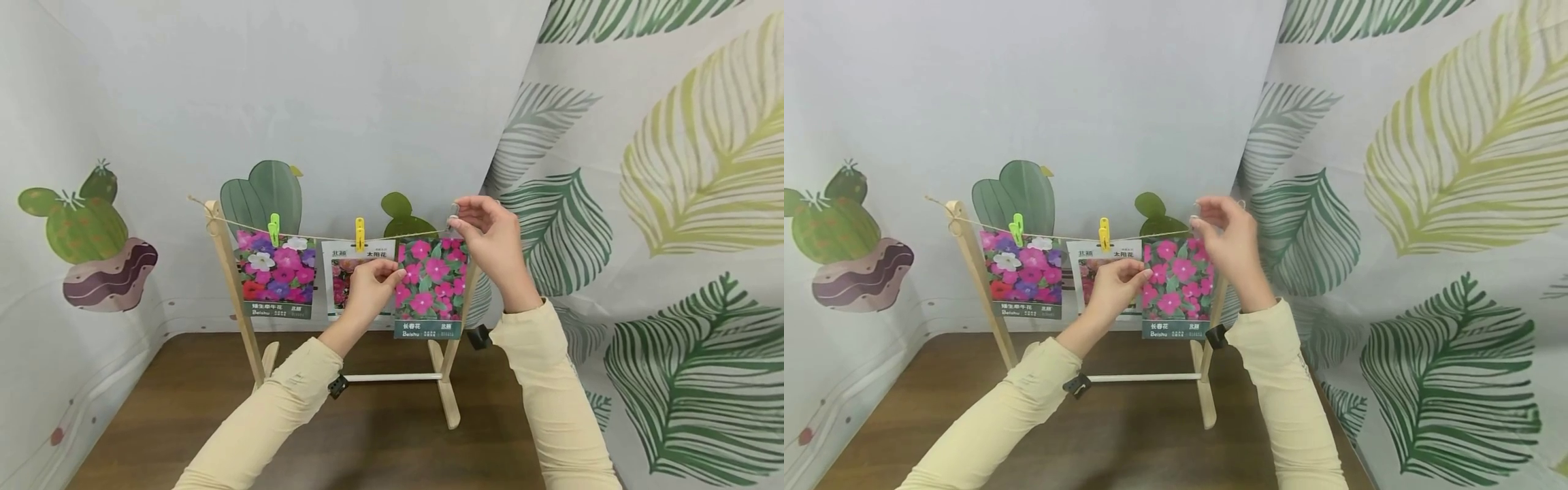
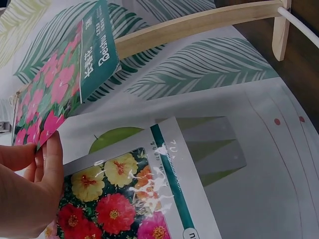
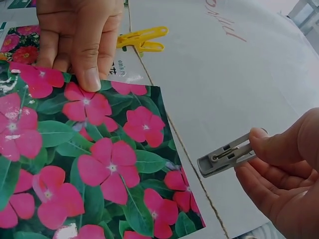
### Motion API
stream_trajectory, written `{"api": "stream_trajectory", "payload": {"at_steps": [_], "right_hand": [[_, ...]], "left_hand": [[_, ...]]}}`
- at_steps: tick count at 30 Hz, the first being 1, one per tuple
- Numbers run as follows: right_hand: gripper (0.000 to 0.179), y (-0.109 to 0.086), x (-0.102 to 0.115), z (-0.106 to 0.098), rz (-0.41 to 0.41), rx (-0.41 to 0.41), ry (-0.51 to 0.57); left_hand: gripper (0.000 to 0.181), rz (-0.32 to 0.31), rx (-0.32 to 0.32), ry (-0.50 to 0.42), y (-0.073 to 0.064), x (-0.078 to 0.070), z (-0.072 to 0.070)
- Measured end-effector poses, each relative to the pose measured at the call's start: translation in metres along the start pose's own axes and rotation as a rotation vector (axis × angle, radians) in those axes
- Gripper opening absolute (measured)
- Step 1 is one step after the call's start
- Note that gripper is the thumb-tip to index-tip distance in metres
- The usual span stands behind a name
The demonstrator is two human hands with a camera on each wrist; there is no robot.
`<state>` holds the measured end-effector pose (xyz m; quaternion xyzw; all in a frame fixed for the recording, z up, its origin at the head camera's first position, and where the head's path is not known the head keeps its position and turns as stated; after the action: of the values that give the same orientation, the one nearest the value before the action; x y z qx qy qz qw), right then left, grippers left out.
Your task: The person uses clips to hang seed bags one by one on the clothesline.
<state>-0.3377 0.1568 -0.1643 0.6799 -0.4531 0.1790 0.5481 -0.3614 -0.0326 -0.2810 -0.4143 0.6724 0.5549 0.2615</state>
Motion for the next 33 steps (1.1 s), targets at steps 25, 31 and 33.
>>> {"api": "stream_trajectory", "payload": {"at_steps": [25, 31, 33], "right_hand": [[0.019, 0.014, -0.010, 0.010, 0.074, 0.055, -0.070], [0.020, 0.018, -0.017, 0.013, 0.118, 0.089, -0.062], [0.020, 0.018, -0.020, 0.015, 0.136, 0.103, -0.054]], "left_hand": [[0.017, -0.024, -0.009, -0.007, 0.003, 0.008, 0.004], [0.016, -0.013, -0.015, -0.003, 0.005, 0.006, 0.004], [0.016, -0.013, -0.021, -0.006, 0.005, 0.006, 0.004]]}}
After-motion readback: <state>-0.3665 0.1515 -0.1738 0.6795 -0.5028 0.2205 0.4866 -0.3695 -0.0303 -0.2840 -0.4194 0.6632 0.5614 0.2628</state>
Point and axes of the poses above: each hand's wrist, its own y-axis towards the middle knuckle, its own z-axis out of the palm, x = y × z, the point moved 9 cm from there along y, towards the middle knuckle, and after that the axes turned 9 degrees about z, right-handed, at the moved point
